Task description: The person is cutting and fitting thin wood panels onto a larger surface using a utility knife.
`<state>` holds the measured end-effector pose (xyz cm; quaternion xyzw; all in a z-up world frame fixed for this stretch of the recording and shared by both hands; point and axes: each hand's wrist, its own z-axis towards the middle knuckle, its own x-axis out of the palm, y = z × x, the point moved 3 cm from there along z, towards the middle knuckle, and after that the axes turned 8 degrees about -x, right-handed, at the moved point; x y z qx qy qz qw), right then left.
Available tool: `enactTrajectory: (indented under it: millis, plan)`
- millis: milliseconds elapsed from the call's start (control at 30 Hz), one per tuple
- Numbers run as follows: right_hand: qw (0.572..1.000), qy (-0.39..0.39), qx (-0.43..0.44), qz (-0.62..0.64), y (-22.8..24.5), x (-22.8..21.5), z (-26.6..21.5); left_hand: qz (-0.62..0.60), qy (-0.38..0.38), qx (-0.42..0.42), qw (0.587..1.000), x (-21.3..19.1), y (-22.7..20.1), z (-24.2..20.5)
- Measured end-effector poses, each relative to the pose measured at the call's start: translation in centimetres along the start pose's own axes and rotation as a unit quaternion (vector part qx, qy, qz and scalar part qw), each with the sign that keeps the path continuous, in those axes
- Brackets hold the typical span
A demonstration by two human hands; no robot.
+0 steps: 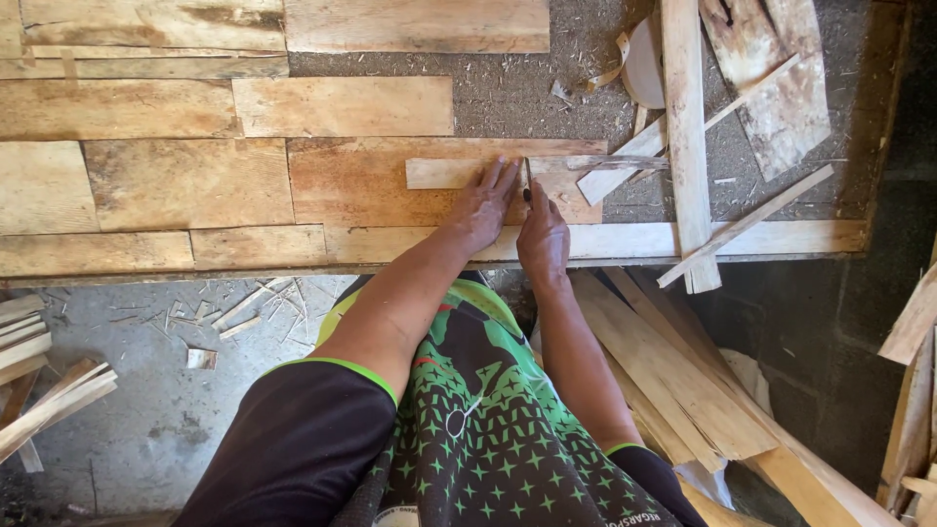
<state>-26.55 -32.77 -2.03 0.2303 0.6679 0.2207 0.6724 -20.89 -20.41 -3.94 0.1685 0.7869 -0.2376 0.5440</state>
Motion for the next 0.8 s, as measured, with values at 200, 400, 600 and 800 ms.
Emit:
enactTrajectory:
  millis: [200, 400, 600, 800]
  plan:
    - [1.0, -0.007, 0.009, 0.004, 0.8, -0.7, 0.1, -0.012, 0.005, -0.003, 1.0, -0.2, 0.0, -0.1]
    - [0.999, 0.019, 0.04, -0.015, 0.0, 0.3, 0.7, -0.033, 0.001, -0.016, 0.999, -0.5, -0.1, -0.1]
    - [0.998, 0.054, 0.036, -0.024, 1.5, -2.2, 2.2, -0.052, 0.002, -0.019, 0.998, -0.1, 0.1, 0.3]
    - [0.998, 0.052, 0.027, -0.019, 2.0, -2.8, 2.3, -0.062, 0.001, -0.029, 0.998, 0.9, 0.2, 0.5]
